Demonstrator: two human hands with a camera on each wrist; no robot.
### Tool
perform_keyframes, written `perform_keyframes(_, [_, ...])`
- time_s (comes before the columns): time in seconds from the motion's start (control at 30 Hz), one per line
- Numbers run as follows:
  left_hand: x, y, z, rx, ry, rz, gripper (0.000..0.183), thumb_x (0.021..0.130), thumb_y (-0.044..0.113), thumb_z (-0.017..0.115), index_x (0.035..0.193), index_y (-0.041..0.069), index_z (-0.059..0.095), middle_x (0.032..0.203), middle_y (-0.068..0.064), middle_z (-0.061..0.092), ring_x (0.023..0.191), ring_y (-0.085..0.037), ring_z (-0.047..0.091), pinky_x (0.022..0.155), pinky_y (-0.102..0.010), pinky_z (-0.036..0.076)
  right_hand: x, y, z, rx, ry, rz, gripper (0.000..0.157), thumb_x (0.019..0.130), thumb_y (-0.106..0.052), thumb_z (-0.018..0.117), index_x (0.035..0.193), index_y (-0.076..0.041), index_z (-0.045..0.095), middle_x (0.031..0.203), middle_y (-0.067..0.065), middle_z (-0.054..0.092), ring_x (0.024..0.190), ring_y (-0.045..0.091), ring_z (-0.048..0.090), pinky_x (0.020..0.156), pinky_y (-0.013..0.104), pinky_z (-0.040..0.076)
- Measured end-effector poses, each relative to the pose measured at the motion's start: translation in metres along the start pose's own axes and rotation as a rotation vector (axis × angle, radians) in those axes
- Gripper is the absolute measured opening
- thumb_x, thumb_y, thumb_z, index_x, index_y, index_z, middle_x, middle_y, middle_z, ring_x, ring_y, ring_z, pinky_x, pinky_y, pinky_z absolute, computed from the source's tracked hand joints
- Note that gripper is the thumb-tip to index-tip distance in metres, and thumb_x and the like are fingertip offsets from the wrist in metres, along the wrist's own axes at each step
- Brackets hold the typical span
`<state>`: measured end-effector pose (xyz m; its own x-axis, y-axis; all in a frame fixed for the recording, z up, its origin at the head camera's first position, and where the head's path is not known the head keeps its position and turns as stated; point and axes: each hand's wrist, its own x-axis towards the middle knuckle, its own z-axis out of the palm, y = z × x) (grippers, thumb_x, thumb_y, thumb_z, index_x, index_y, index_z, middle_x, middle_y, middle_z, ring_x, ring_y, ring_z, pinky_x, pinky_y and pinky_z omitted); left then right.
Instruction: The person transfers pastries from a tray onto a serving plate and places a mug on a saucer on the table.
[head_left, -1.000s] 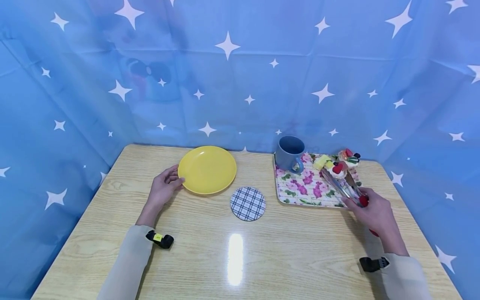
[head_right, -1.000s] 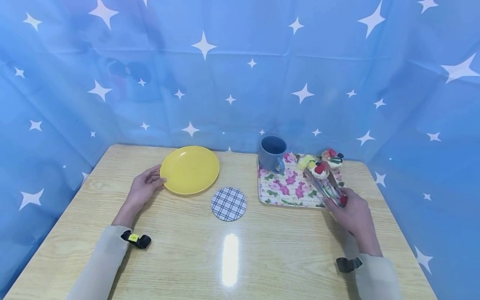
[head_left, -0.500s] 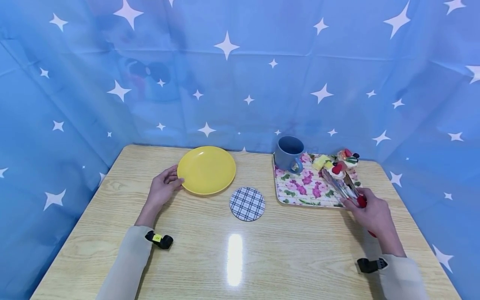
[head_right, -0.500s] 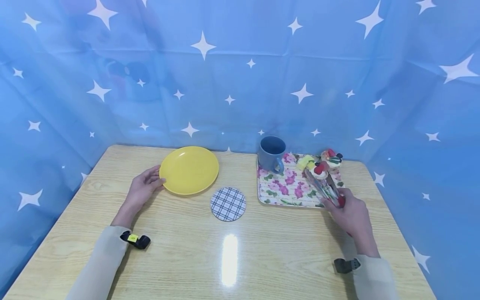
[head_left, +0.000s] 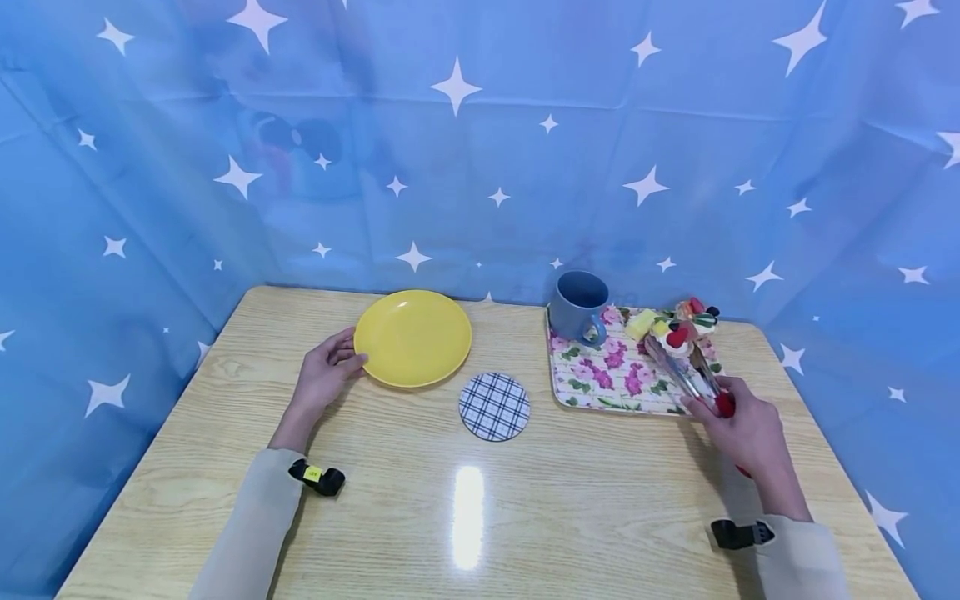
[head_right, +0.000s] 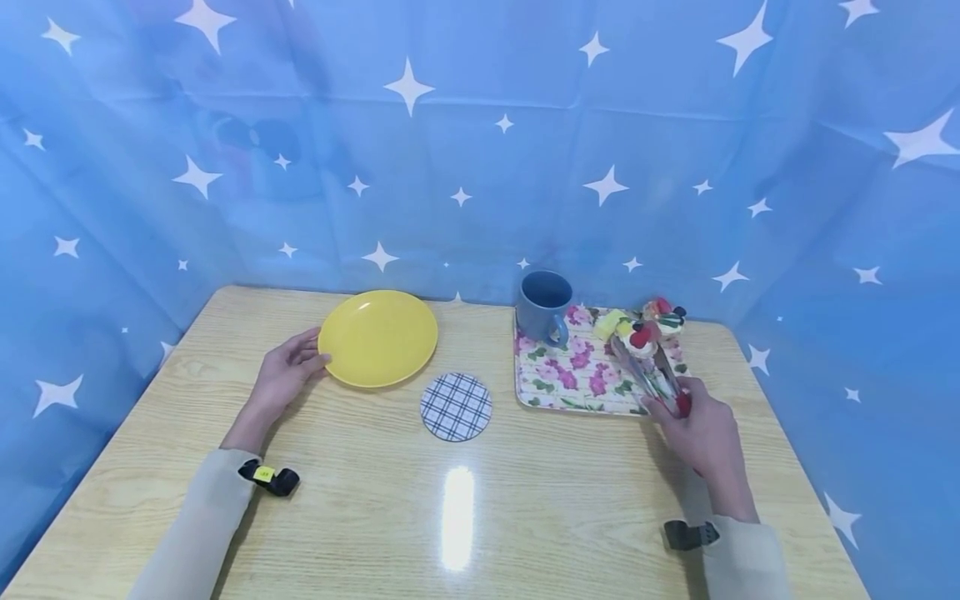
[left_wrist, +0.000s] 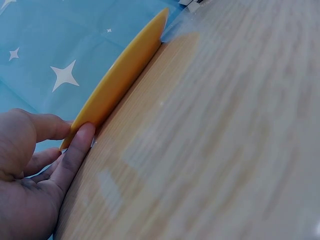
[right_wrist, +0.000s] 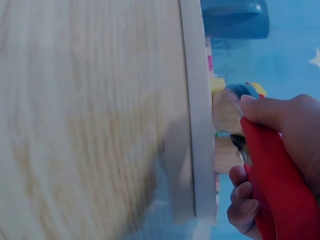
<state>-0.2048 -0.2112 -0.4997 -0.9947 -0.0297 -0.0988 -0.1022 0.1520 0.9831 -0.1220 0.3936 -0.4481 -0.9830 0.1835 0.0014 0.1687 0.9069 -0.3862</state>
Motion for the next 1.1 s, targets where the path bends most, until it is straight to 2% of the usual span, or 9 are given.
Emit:
perform_keyframes(0.4, [0.001, 0.002, 0.001, 0.010, -0.007, -0.007, 0.066, 0.099, 0.011, 0.068, 0.159, 0.013, 0.040, 0.136, -0.020, 0.053, 0.103, -0.005, 0.060, 0.086, -0.020, 0.065, -0.007, -0.009, -0.014, -0.007, 0.052, -0.060, 0.082, 0.098, -0.056, 0.062, 0.146, 0.007, 0.041, 0.111, 0.035, 0.058, 0.082, 0.035, 0.052, 0.051, 0.026, 0.039])
perform_keyframes(0.83, [-0.001, 0.000, 0.003, 0.015, 0.002, -0.010, 0.065, 0.099, 0.010, 0.068, 0.158, 0.013, 0.041, 0.134, -0.020, 0.053, 0.103, -0.006, 0.060, 0.085, -0.021, 0.065, -0.014, -0.025, -0.022, -0.005, 0.078, -0.096, 0.082, 0.097, -0.054, 0.065, 0.147, 0.007, 0.043, 0.110, 0.038, 0.062, 0.080, 0.036, 0.060, 0.052, 0.027, 0.041])
perform_keyframes(1.1, [-0.001, -0.003, 0.000, 0.027, 0.005, -0.001, 0.064, 0.099, 0.009, 0.067, 0.158, 0.011, 0.041, 0.133, -0.019, 0.054, 0.104, -0.005, 0.061, 0.086, -0.021, 0.065, -0.018, -0.043, -0.025, 0.014, 0.106, -0.130, 0.076, 0.096, -0.052, 0.067, 0.146, 0.003, 0.047, 0.096, 0.027, 0.062, 0.073, 0.029, 0.051, 0.049, 0.026, 0.034])
